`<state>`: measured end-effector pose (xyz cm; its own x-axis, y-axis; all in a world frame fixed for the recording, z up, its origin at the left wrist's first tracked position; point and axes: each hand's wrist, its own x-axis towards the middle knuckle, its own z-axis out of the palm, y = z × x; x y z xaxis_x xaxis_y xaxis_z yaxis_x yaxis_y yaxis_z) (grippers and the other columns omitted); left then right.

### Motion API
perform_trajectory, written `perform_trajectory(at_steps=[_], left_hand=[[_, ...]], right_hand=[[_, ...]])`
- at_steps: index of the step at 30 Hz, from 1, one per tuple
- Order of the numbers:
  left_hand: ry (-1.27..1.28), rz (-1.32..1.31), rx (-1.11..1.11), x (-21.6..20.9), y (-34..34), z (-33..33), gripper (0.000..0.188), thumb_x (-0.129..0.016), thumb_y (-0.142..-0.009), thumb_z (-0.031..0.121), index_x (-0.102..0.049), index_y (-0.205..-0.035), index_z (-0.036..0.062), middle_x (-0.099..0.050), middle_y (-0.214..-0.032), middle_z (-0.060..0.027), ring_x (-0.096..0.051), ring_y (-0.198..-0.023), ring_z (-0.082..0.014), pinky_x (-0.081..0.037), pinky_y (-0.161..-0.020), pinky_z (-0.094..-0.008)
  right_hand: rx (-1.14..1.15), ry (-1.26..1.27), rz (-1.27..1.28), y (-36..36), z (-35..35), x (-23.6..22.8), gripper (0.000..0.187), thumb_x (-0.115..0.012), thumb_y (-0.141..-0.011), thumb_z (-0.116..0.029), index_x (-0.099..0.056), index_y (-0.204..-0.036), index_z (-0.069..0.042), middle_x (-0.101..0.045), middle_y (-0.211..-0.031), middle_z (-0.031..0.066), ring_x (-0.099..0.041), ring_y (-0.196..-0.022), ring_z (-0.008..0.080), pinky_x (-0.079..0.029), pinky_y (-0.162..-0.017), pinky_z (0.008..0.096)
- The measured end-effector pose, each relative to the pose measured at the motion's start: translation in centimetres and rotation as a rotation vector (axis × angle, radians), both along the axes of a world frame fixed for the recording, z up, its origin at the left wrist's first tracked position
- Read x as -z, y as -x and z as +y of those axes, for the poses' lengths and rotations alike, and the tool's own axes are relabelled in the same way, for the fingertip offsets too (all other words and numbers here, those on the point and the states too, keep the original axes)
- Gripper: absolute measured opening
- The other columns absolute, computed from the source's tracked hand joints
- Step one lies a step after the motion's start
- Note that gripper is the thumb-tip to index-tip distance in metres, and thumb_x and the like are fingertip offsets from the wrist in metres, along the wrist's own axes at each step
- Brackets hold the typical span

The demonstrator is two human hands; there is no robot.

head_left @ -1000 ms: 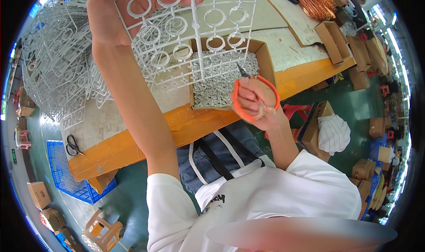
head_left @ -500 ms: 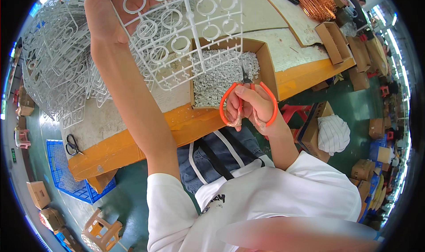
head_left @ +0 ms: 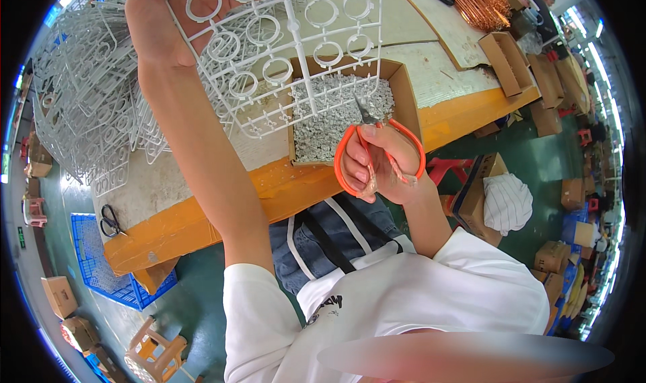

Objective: Cutting individual plastic components from a manufacturing frame using snips.

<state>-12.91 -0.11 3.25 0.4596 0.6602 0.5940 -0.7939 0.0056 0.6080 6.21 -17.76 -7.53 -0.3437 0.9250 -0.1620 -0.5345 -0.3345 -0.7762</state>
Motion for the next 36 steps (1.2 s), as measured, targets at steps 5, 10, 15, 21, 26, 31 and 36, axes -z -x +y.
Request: perform_trajectory(at_steps=[5,10,15,21,26,31,36], left_hand=[[0.001,0.004,-0.007,-0.1,-0.2,-0.2,0.054,-0.043,-0.08,0.023,-0.042,-0.125,-0.0059,-0.061,-0.097,-0.0267,-0.065,-0.079,-0.0388,-0.057,-0.068,-0.0515],[0.004,0.007,-0.016,-0.2,0.0,-0.6,0.054,-0.042,-0.08,0.023,-0.042,-0.125,-0.0061,-0.061,-0.097,-0.0266,-0.065,-0.079,-0.0386,-0.058,-0.068,-0.0511],[0.005,0.008,-0.008,-0.2,-0.5,-0.7,0.054,-0.042,-0.08,0.023,-0.042,-0.125,-0.0063,-0.061,-0.097,-0.0265,-0.065,-0.079,-0.0384,-0.058,-0.068,-0.0508],[-0.005,0.017,-0.03,-0.5,-0.3,-0.8,0.054,-0.042,-0.08,0.023,-0.042,-0.125,-0.0065,-0.061,-0.097,-0.0264,-0.065,-0.079,-0.0382,-0.058,-0.068,-0.0504],[-0.002,0.013,-0.005,-0.4,-0.7,-0.6,0.054,-0.042,-0.08,0.023,-0.042,-0.125,-0.0067,-0.061,-0.097,-0.0263,-0.065,-0.079,-0.038,-0.058,-0.068,-0.0501],[0.01,0.015,0.032,-0.5,-0.9,-0.6,0.054,-0.042,-0.08,0.023,-0.042,-0.125,-0.0069,-0.061,-0.097,-0.0263,-0.065,-0.079,-0.0379,-0.058,-0.068,-0.0498],[0.021,0.023,0.059,-0.1,-1.2,-0.7,0.054,-0.042,-0.08,0.023,-0.042,-0.125,-0.007,-0.061,-0.097,-0.0262,-0.065,-0.079,-0.0377,-0.058,-0.068,-0.0494]], right_hand=[[-0.019,0.05,0.081,0.1,0.4,0.0,0.041,-0.043,-0.093,-0.035,-0.043,-0.063,-0.007,-0.044,-0.056,0.005,-0.047,-0.052,0.0184,-0.039,-0.038,0.0292],[-0.006,0.082,0.104,0.0,0.5,0.3,0.041,-0.042,-0.094,-0.033,-0.041,-0.061,-0.01,-0.041,-0.052,0.0029,-0.042,-0.045,0.0145,-0.033,-0.033,0.0245],[-0.044,0.101,0.224,-1.4,0.8,1.9,0.042,-0.044,-0.094,-0.033,-0.04,-0.059,-0.01,-0.038,-0.047,0.001,-0.036,-0.037,0.011,-0.027,-0.03,0.0209],[-0.066,0.069,0.136,-0.2,0.5,0.5,0.043,-0.044,-0.094,-0.035,-0.041,-0.06,-0.009,-0.039,-0.048,0.0023,-0.039,-0.038,0.0125,-0.03,-0.03,0.0231],[-0.06,0.053,0.125,0.0,0.6,0.3,0.044,-0.041,-0.094,-0.037,-0.044,-0.062,-0.007,-0.042,-0.053,0.0039,-0.046,-0.046,0.0155,-0.038,-0.031,0.0263],[-0.135,0.048,0.214,-0.4,0.6,0.6,0.043,-0.04,-0.095,-0.036,-0.043,-0.062,-0.007,-0.042,-0.053,0.0035,-0.047,-0.047,0.0149,-0.037,-0.031,0.0256],[-0.088,0.069,0.217,0.0,1.1,0.7,0.042,-0.04,-0.095,-0.034,-0.042,-0.062,-0.009,-0.039,-0.051,0.0014,-0.043,-0.044,0.0122,-0.036,-0.032,0.0236]])
